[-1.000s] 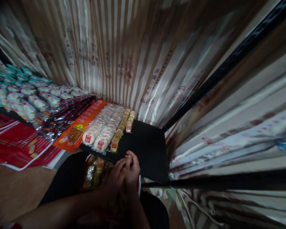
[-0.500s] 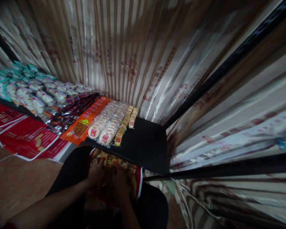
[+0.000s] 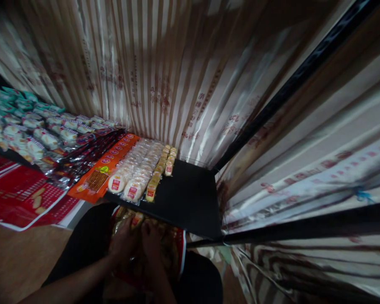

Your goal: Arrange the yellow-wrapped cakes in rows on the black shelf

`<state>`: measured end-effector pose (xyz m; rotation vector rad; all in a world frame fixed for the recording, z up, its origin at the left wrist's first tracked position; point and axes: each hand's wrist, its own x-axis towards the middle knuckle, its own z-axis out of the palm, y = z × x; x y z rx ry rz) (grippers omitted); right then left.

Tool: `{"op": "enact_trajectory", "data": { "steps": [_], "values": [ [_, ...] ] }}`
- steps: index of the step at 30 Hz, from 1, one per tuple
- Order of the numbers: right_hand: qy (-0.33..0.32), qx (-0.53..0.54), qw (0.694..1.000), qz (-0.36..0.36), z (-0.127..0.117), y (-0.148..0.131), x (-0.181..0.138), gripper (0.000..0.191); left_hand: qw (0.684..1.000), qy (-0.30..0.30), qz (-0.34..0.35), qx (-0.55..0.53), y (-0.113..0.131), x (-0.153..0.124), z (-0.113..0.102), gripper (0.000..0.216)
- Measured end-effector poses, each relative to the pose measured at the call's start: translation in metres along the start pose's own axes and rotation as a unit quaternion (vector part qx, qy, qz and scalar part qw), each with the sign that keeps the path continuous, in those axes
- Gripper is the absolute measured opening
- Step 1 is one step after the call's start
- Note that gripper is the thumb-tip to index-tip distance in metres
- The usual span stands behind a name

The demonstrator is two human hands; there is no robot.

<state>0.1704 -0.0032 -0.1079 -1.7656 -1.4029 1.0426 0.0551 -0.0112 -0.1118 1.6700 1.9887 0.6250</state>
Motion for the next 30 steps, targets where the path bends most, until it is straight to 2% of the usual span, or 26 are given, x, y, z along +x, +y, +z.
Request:
{"op": "enact_trajectory", "data": {
  "steps": [5, 8, 11, 15, 20, 25, 30],
  "values": [
    [-0.021, 0.15, 0.988, 0.014, -0.012, -0.006, -0.015, 0.031, 0.994, 0.052, 0.046, -0.09, 0.007, -0.019, 0.002, 0.038],
    [-0.01, 0.241, 0.97, 0.025, -0.019, -0.009, -0.026, 0.035, 0.991, 0.033, 0.061, -0.117, 0.023, -0.028, -0.003, 0.037],
    [-0.007, 0.282, 0.959, 0.02, -0.031, -0.016, -0.034, 0.032, 0.988, 0.008, 0.08, -0.135, 0.042, -0.038, -0.01, 0.038],
    [0.012, 0.294, 0.956, 0.015, -0.053, -0.025, -0.04, 0.031, 0.982, 0.005, 0.112, -0.152, 0.06, -0.047, -0.011, 0.042],
    [0.076, 0.28, 0.957, 0.003, -0.077, -0.026, -0.03, 0.033, 0.974, 0.005, 0.178, -0.137, 0.083, -0.043, -0.018, 0.048],
    [0.116, 0.23, 0.966, -0.036, -0.098, -0.026, -0.002, 0.039, 0.977, -0.039, 0.163, -0.132, 0.116, -0.024, -0.032, 0.053],
    [0.13, 0.155, 0.977, -0.066, -0.11, -0.028, 0.029, 0.037, 0.968, -0.063, 0.123, -0.21, 0.136, -0.005, -0.027, 0.049]
  ]
}}
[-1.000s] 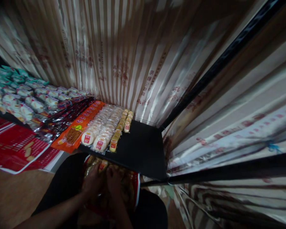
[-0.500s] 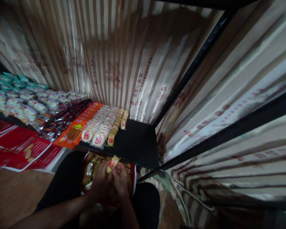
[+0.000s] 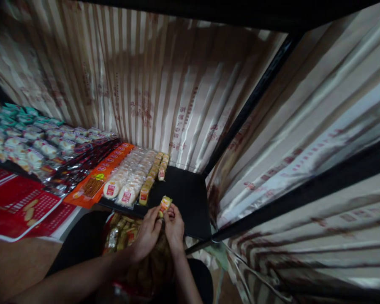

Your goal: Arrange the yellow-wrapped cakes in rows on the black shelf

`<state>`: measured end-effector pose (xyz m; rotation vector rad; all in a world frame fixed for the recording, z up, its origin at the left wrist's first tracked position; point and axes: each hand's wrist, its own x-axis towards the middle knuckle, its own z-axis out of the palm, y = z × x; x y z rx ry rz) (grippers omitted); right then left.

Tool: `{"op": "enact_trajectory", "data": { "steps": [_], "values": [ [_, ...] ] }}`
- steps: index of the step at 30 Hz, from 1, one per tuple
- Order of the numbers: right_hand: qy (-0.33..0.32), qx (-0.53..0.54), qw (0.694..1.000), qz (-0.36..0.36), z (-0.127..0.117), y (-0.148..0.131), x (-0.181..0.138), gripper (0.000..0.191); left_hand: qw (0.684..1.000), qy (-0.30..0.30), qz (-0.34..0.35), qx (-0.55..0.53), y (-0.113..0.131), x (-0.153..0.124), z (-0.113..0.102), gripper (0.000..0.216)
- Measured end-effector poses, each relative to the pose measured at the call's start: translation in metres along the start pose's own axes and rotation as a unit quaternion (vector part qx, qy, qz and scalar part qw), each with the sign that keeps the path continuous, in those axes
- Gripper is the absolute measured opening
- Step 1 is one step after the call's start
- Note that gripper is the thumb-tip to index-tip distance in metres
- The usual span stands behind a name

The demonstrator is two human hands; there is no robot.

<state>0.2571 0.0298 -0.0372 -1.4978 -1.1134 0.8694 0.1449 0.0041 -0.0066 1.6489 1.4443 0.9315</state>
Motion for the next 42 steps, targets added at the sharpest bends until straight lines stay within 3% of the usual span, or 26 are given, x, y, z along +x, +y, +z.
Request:
{"op": "enact_trajectory", "data": {
  "steps": [6, 10, 20, 30, 39, 42],
  "values": [
    [-0.001, -0.054, 0.998, -0.029, 0.013, 0.013, 0.048, 0.034, 0.997, -0.01, -0.044, -0.065, -0.006, 0.032, 0.019, 0.049],
    [0.001, -0.093, 0.995, -0.042, 0.027, 0.017, 0.083, 0.032, 0.992, 0.015, -0.067, -0.106, -0.01, 0.061, 0.029, 0.048],
    [0.005, -0.157, 0.985, -0.075, 0.049, 0.003, 0.137, 0.037, 0.985, 0.066, -0.086, -0.134, -0.02, 0.114, 0.032, 0.049],
    [-0.006, -0.12, 0.989, -0.081, 0.061, 0.014, 0.14, 0.047, 0.984, 0.057, -0.107, -0.133, -0.024, 0.13, 0.035, 0.051],
    [-0.036, -0.204, 0.971, -0.122, 0.064, 0.016, 0.145, 0.048, 0.982, 0.071, -0.102, -0.14, -0.031, 0.133, 0.041, 0.048],
    [-0.035, -0.208, 0.972, -0.106, 0.064, 0.018, 0.147, 0.052, 0.983, 0.061, -0.097, -0.146, -0.025, 0.132, 0.037, 0.051]
  ]
}}
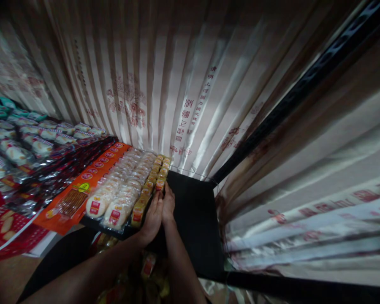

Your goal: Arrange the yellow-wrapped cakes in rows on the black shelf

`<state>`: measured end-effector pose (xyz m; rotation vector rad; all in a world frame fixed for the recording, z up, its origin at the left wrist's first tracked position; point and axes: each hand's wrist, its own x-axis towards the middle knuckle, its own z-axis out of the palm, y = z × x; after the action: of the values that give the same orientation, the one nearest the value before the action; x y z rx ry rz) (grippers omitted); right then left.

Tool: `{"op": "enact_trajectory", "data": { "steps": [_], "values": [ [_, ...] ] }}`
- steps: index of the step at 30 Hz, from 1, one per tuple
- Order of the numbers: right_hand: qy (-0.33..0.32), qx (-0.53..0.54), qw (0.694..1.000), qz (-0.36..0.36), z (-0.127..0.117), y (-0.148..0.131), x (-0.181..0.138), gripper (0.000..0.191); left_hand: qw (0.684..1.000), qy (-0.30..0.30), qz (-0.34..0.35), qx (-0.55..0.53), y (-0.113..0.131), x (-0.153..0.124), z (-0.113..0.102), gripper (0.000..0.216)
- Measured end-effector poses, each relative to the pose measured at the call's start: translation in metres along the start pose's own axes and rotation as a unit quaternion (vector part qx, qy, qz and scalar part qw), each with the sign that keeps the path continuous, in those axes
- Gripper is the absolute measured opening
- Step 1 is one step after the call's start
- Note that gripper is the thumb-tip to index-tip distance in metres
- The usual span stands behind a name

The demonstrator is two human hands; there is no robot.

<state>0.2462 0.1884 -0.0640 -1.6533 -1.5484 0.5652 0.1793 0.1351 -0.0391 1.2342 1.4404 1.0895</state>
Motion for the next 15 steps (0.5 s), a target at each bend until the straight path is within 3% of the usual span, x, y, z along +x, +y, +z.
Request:
{"op": "enact_trajectory", "data": {
  "steps": [8, 15],
  "values": [
    [0.052, 0.066, 0.995, 0.063, -0.006, -0.007, -0.023, 0.055, 0.999, 0.018, -0.025, 0.031, 0.013, -0.017, -0.008, 0.045],
    [0.075, 0.187, 0.974, 0.103, -0.012, -0.014, -0.087, 0.045, 0.998, 0.028, 0.03, 0.046, -0.001, -0.073, -0.018, 0.036]
  ]
}}
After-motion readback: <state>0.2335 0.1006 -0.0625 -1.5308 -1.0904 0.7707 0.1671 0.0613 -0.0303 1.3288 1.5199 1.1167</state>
